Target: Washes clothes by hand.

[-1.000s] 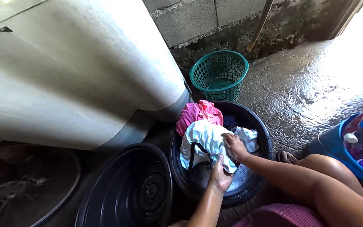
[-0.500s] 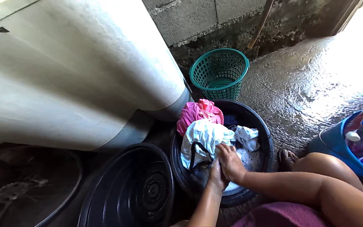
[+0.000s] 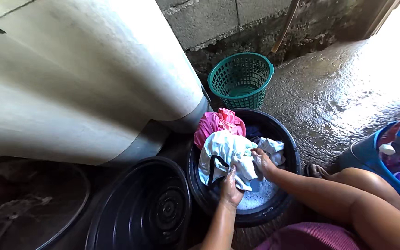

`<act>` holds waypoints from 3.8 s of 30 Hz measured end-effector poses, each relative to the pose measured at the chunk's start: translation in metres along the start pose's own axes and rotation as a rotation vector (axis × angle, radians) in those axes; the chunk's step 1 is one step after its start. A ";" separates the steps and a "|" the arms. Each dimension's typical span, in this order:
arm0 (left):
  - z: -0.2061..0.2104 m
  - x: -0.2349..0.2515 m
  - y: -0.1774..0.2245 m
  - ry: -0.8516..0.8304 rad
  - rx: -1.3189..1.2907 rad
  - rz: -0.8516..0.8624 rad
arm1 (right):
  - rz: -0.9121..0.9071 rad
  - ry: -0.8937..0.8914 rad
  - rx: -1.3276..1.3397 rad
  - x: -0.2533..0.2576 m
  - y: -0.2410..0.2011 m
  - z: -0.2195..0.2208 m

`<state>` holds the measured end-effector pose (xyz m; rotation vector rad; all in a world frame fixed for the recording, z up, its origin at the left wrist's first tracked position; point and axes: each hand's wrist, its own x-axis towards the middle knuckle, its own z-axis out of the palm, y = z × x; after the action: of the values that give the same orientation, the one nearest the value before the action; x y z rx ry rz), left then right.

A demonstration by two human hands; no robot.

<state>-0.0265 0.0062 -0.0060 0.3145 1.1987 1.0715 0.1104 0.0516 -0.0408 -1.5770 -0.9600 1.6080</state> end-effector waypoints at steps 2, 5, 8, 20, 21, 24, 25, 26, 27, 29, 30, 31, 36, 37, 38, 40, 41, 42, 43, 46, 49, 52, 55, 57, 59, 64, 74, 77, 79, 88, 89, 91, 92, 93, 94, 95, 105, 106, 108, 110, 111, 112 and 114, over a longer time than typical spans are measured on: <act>0.002 0.005 -0.016 0.019 0.073 -0.037 | -0.124 -0.076 -0.150 -0.013 0.005 0.016; 0.004 0.001 -0.036 -0.073 0.029 -0.082 | -0.386 -0.112 -0.482 -0.033 0.017 0.027; 0.012 -0.003 -0.031 -0.028 -0.067 -0.124 | -0.521 -0.069 -0.512 -0.031 0.019 0.026; 0.008 0.007 -0.030 -0.031 -0.157 -0.061 | -0.269 0.109 -0.663 0.001 -0.007 0.002; 0.010 0.006 -0.027 -0.027 -0.134 -0.053 | -0.244 0.118 -0.640 -0.005 -0.009 0.006; 0.012 -0.001 -0.020 0.024 -0.034 -0.045 | -0.500 0.029 -0.650 -0.037 0.000 0.026; 0.019 -0.008 -0.012 0.057 -0.029 -0.050 | -0.624 0.003 -0.661 -0.041 0.006 0.030; 0.033 -0.022 0.002 0.108 -0.045 -0.082 | -0.763 0.002 -0.664 -0.039 0.014 0.031; 0.044 -0.032 0.012 0.160 -0.060 -0.115 | -0.874 0.009 -0.659 -0.031 0.021 0.028; 0.050 -0.038 0.018 0.142 -0.077 -0.139 | -0.858 -0.017 -0.650 -0.007 0.021 0.011; 0.045 -0.034 0.012 0.107 -0.083 -0.128 | -0.686 -0.025 -0.647 0.000 0.015 0.003; 0.035 -0.026 -0.001 0.043 -0.081 -0.106 | -0.471 -0.014 -0.652 0.005 0.008 -0.001; 0.008 0.000 -0.025 -0.026 -0.028 -0.084 | -0.424 -0.034 -0.653 -0.036 -0.006 0.024; 0.007 -0.001 -0.024 -0.013 -0.033 -0.079 | -0.508 -0.037 -0.634 -0.041 -0.002 0.028; 0.008 -0.001 -0.023 -0.003 -0.038 -0.078 | -0.597 -0.016 -0.611 -0.040 0.003 0.030; 0.008 0.001 -0.024 -0.027 -0.057 -0.075 | -0.678 0.016 -0.602 -0.025 0.012 0.022; 0.007 0.002 -0.024 -0.050 -0.063 -0.079 | -0.622 0.006 -0.615 -0.016 0.011 0.014; 0.005 0.003 -0.023 -0.085 -0.061 -0.067 | -0.524 -0.001 -0.614 -0.008 0.007 0.007; 0.004 0.004 -0.022 -0.103 -0.037 -0.045 | -0.450 0.010 -0.578 -0.001 0.006 0.002; -0.004 0.010 -0.015 -0.069 -0.001 -0.010 | -0.408 -0.015 -0.334 0.008 0.004 -0.004; -0.004 0.016 -0.016 0.025 -0.072 -0.046 | -0.331 -0.120 -0.146 -0.002 -0.003 0.003; 0.008 0.010 -0.021 0.087 -0.050 -0.114 | -0.344 -0.226 -0.137 -0.010 0.002 0.011; 0.008 0.004 -0.021 -0.037 -0.006 -0.127 | -0.281 -0.206 -0.117 -0.008 0.001 0.006; 0.009 0.003 -0.022 -0.022 0.009 -0.082 | -0.205 -0.153 -0.045 -0.005 -0.007 -0.001; 0.008 0.004 -0.021 0.020 0.042 -0.058 | -0.171 -0.088 0.009 -0.001 -0.015 -0.008; 0.006 0.009 -0.015 0.041 0.106 0.002 | -0.465 -0.007 -0.389 -0.016 -0.014 0.000; 0.020 -0.009 -0.020 -0.100 0.041 -0.104 | -0.393 0.103 -0.579 -0.008 -0.018 0.000; 0.018 -0.003 -0.013 -0.061 -0.008 -0.085 | -0.636 0.086 -0.632 -0.034 0.004 0.024; 0.016 -0.003 -0.011 -0.052 -0.021 -0.060 | -0.775 0.116 -0.624 -0.039 0.021 0.032; 0.019 -0.001 -0.011 -0.043 -0.015 -0.055 | -0.385 -0.003 -0.577 -0.039 -0.013 0.020; 0.013 0.003 -0.010 -0.049 -0.013 -0.003 | -0.424 -0.036 -0.548 -0.051 -0.007 0.030; 0.011 0.003 -0.011 -0.031 -0.004 0.026 | -0.460 -0.069 -0.525 -0.060 -0.001 0.034; 0.015 0.000 -0.013 -0.003 0.007 0.003 | -0.486 -0.026 -0.526 -0.052 0.000 0.031; 0.019 -0.002 -0.015 0.015 0.020 -0.037 | -0.503 0.041 -0.531 -0.038 0.000 0.025; 0.022 -0.004 -0.017 0.014 0.034 -0.065 | -0.440 0.075 -0.532 -0.024 -0.006 0.015; 0.023 -0.008 -0.019 -0.026 0.024 -0.085 | -0.348 0.089 -0.519 -0.012 -0.015 0.006; 0.022 -0.005 -0.018 -0.024 0.004 -0.063 | -0.535 0.101 -0.539 -0.022 -0.007 0.014; 0.024 -0.008 -0.021 -0.046 0.003 -0.087 | -0.433 0.123 -0.546 -0.013 -0.016 0.005; 0.023 -0.009 -0.022 -0.095 -0.016 -0.109 | -0.385 0.142 -0.561 -0.012 -0.022 0.002; 0.019 -0.007 -0.016 -0.090 0.000 -0.071 | -0.541 0.088 -0.577 -0.035 -0.012 0.017; 0.019 -0.008 -0.011 -0.068 0.015 -0.022 | -0.664 0.058 -0.576 -0.047 -0.004 0.027; 0.025 -0.015 -0.005 -0.027 0.047 0.032 | -0.807 0.040 -0.584 -0.053 0.005 0.034; 0.049 -0.036 0.007 0.057 0.097 0.036 | -1.001 0.067 -0.639 -0.045 0.015 0.034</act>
<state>0.0136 -0.0037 0.0397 0.3837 1.3029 1.0614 0.0785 0.0039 -0.0321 -1.1365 -1.9373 0.5594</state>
